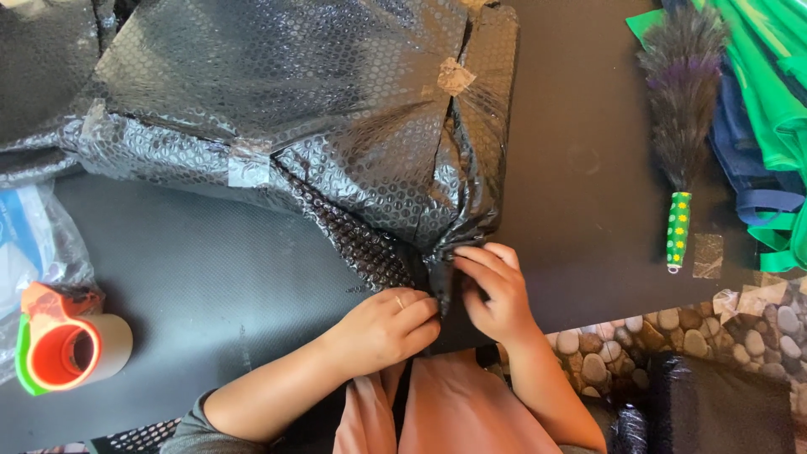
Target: The person wraps a flat furniture part in black bubble wrap, securing the edges with clear adhesive tape and then dusting the exterior with a duster.
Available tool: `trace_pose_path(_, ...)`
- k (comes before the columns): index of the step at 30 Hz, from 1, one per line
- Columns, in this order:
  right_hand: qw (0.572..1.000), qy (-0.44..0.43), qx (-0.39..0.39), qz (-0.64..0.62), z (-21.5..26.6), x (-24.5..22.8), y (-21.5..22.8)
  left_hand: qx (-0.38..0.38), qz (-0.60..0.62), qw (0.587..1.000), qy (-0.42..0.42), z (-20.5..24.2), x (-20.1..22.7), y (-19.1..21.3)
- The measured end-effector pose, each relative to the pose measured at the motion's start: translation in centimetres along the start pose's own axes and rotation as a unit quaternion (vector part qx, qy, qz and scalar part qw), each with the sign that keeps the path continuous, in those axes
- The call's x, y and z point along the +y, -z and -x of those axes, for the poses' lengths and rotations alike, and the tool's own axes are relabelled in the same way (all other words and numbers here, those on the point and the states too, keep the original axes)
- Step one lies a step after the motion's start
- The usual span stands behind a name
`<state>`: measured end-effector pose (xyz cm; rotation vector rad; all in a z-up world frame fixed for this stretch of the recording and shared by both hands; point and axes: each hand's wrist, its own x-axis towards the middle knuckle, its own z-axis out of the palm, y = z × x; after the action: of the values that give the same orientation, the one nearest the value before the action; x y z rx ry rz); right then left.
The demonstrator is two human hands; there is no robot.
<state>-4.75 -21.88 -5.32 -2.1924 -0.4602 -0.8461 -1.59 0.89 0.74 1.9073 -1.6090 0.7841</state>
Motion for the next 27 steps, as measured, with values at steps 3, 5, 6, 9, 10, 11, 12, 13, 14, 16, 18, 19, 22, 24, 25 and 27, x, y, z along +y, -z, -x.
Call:
trace_pose_path(3,0.997,0.043,-0.009,0.065,-1.7,-1.7,-1.1,0.051,0.0,0.999,0.002,-1.3,0.1,1.2)
trace_pose_path(5,0.994,0.054,-0.006,0.09,-1.3,-1.3,-2.3,0.077,-0.03,0.997,-0.001,-1.5,-0.5,0.5)
trace_pose_path(6,0.991,0.065,-0.004,0.115,-1.1,-1.2,-2.9,0.104,-0.06,0.993,-0.003,-1.5,-0.7,0.1)
trace_pose_path(9,0.996,-0.045,-0.013,0.074,-5.4,-8.4,-1.2,0.069,-0.048,0.996,0.016,-4.1,-2.0,1.4)
trace_pose_path(10,0.996,-0.043,-0.014,0.072,-4.8,-6.3,-1.4,0.069,-0.049,0.996,0.018,-4.9,-2.8,1.5)
trace_pose_path(11,0.996,-0.013,-0.058,0.066,-4.1,-4.2,-1.6,0.029,-0.028,0.999,0.005,-5.7,-3.6,1.7)
trace_pose_path(12,0.993,0.017,-0.101,0.06,-3.5,-2.1,-1.8,-0.011,-0.006,1.0,-0.007,-6.4,-4.3,1.9)
trace_pose_path(13,0.993,0.02,-0.101,0.059,-5.0,-2.8,-1.1,-0.009,-0.008,1.0,-0.007,-6.2,-5.1,0.8)
trace_pose_path(14,0.996,0.002,-0.089,0.021,-6.5,-3.4,-0.4,-0.033,0.015,0.999,0.007,-6.1,-5.9,-0.3)
trace_pose_path(16,0.997,-0.015,-0.072,-0.017,-6.8,-3.2,-0.3,-0.058,0.037,0.997,0.016,-6.0,-7.4,-2.1)
trace_pose_path(18,0.984,-0.156,0.088,0.004,-4.6,-1.2,-1.6,-0.136,0.084,0.985,0.06,-6.2,-9.0,-3.3)
trace_pose_path(19,0.984,-0.154,0.09,0.004,-4.4,-0.6,-1.7,-0.136,0.081,0.986,0.058,-6.4,-9.4,-3.8)
trace_pose_path(22,0.952,-0.222,0.126,-0.17,-4.0,1.0,-2.1,-0.182,0.06,0.977,0.097,-7.2,-10.4,-5.0)
trace_pose_path(24,0.948,-0.247,0.105,-0.17,-4.2,1.6,-2.7,-0.241,0.022,0.963,0.119,-8.2,-10.8,-5.1)
trace_pose_path(25,0.948,-0.245,0.105,-0.171,-4.3,2.0,-2.8,-0.241,0.021,0.963,0.119,-8.1,-11.1,-5.6)
trace_pose_path(27,0.927,-0.299,0.087,-0.208,-4.5,2.5,-3.0,-0.26,0.031,0.953,0.152,-7.7,-11.5,-6.8)
